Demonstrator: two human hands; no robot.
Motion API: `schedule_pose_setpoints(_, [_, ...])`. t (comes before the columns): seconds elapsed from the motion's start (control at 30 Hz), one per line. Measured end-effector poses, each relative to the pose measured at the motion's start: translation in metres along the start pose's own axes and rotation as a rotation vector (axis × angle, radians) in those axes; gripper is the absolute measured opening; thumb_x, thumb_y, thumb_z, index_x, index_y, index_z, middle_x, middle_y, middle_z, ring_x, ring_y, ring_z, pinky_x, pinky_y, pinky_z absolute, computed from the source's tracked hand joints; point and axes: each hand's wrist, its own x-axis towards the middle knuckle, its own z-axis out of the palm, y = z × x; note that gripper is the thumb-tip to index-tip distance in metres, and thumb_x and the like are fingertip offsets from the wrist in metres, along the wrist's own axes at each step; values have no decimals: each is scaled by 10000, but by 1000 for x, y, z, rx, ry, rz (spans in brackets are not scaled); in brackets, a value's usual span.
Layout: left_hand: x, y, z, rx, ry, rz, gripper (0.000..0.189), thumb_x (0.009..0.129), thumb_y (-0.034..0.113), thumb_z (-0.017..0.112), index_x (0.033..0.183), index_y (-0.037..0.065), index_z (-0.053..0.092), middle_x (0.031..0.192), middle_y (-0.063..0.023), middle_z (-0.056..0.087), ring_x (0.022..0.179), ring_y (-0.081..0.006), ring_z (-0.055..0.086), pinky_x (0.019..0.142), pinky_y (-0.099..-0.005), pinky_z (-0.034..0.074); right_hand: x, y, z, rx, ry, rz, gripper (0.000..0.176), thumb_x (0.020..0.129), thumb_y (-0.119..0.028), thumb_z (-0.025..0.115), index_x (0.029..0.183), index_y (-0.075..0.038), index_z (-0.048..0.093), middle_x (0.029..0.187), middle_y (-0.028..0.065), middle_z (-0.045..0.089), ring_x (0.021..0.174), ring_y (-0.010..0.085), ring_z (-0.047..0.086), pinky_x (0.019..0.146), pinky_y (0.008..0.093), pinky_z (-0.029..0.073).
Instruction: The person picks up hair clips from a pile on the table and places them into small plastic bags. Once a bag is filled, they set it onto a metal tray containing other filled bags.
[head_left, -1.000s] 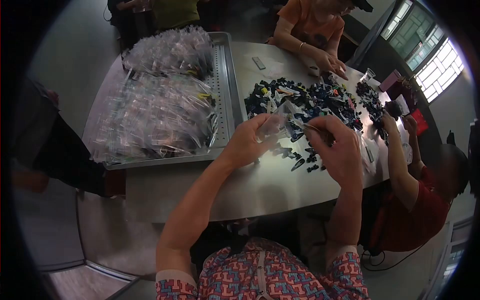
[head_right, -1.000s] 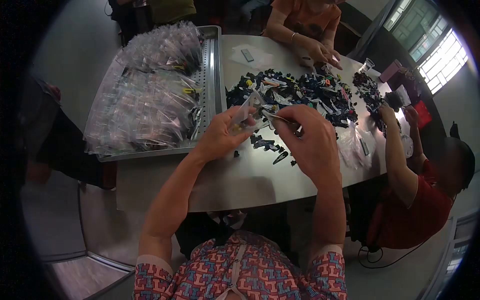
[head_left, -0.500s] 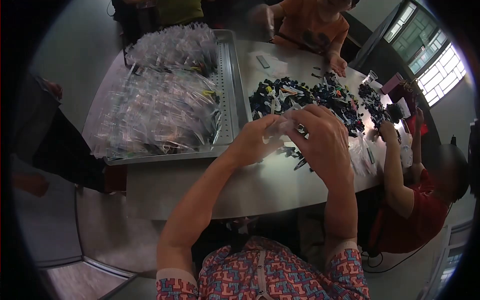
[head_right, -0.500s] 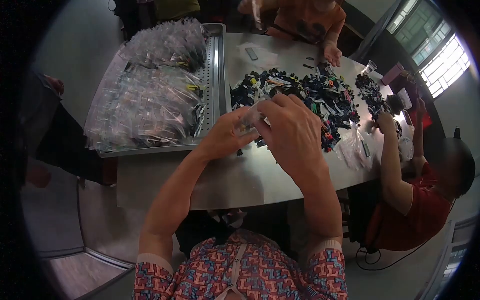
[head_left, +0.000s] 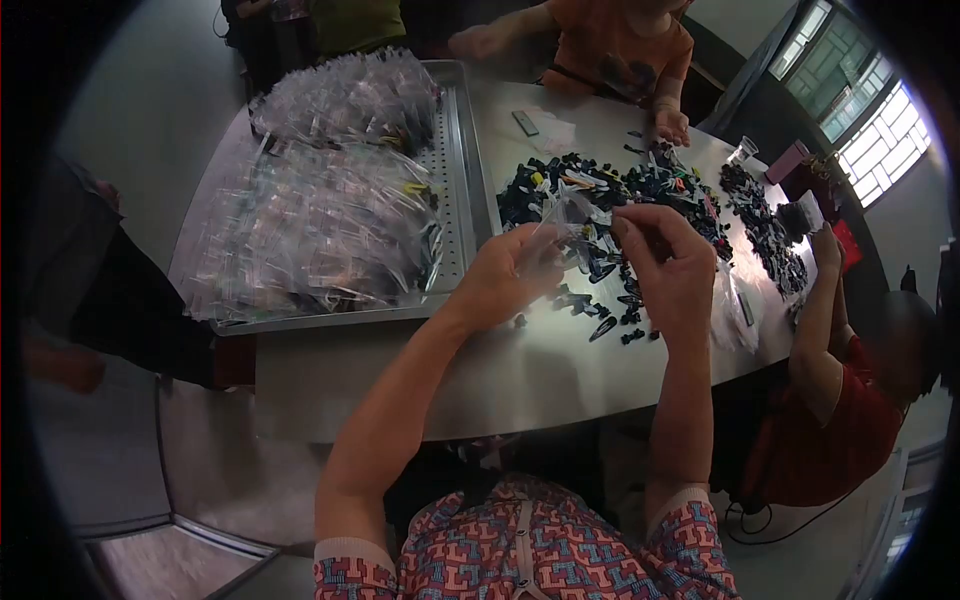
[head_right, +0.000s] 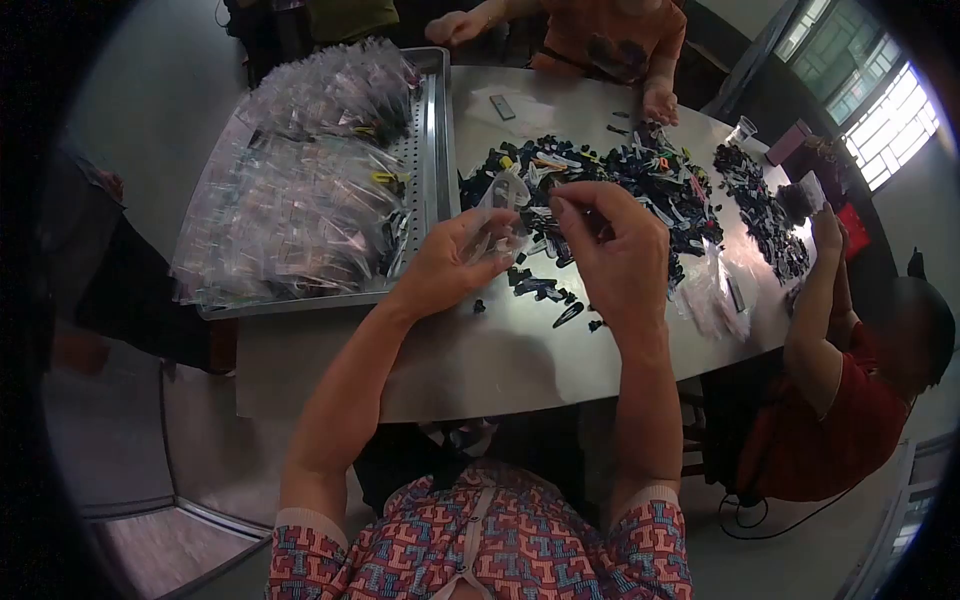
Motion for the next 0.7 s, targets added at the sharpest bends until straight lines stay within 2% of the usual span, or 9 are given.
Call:
schedule_pose_setpoints(0.07, [0, 1, 0, -105, 6, -50, 471, 877, 28, 719, 1322, 5, 567, 1145, -50, 622, 1082, -128, 584, 991, -288, 455, 2, 23, -3, -218, -165, 61, 131, 869, -72, 735, 992, -27, 734, 802, 66, 705, 666, 114, 616, 625, 265, 493])
schedule_pose_setpoints(0.17, [4, -10, -3, 9, -1, 43, 460, 886, 12, 706, 1322, -9, 559, 1149, -49, 621, 1088, -122, 581, 993, -277, 452, -6, 71, 11, -390, -354, -61, 125, 828, -115, 742, 931, -46, 744, 842, 86, 685, 727, 235, 658, 696, 356, 524])
schedule_pose_setpoints(0.2, [4, -9, -2, 13, -1, 46, 460, 886, 12, 706, 1322, -9, 559, 1149, -49, 621, 1088, -122, 581, 993, -277, 452, -10, 83, 16, -424, -378, -87, 144, 817, -115, 735, 953, -69, 745, 891, 87, 670, 859, 277, 658, 758, 394, 519])
schedule_pose_setpoints(0.3, [4, -9, -1, -20, 21, 15, 457, 892, -6, 692, 1326, -10, 551, 1151, -47, 620, 1096, -119, 577, 992, -270, 450, -15, 90, 28, -550, -426, -161, 180, 787, -115, 730, 966, -91, 726, 929, 80, 603, 956, 296, 598, 818, 416, 496])
schedule_pose_setpoints(0.4, [3, -11, -1, -32, 19, 39, 444, 889, -11, 688, 1314, -6, 561, 1127, -43, 629, 1084, -117, 578, 973, -269, 458, -13, 95, 33, -659, -398, -269, 121, 785, -162, 714, 892, -108, 736, 941, 75, 621, 957, 280, 608, 826, 402, 497])
schedule_pose_setpoints(0.47, [7, -21, -3, 161, 47, 129, 433, 885, -1, 697, 1300, -8, 573, 1101, -38, 629, 1065, -110, 576, 957, -264, 463, -11, 101, 35, -647, -383, -362, 85, 763, -157, 715, 815, -93, 698, 908, 71, 599, 922, 274, 597, 803, 402, 495])
schedule_pose_setpoints(0.5, [4, 2, -2, 311, 51, 141, 430, 874, 18, 711, 1285, -7, 588, 1082, -29, 627, 1050, -106, 574, 952, -268, 466, -9, 100, 36, -644, -398, -390, 84, 758, -154, 716, 799, -86, 687, 903, 71, 597, 916, 275, 595, 802, 403, 495])
schedule_pose_setpoints(0.6, [5, -14, 1, -6, 55, 71, 437, 861, 33, 721, 1279, 2, 600, 1107, -26, 612, 1050, -110, 569, 971, -278, 464, -1, 98, 34, -603, -443, -427, 92, 749, -139, 719, 806, -79, 678, 888, 77, 605, 908, 282, 596, 802, 404, 498])
schedule_pose_setpoints(0.7, [6, -17, 1, -2, 34, 68, 452, 869, 5, 710, 1303, -3, 582, 1137, -19, 603, 1086, -103, 551, 998, -273, 449, 6, 101, 31, -538, -544, -329, 111, 733, -142, 731, 798, -73, 673, 864, 90, 610, 903, 294, 604, 805, 415, 500])
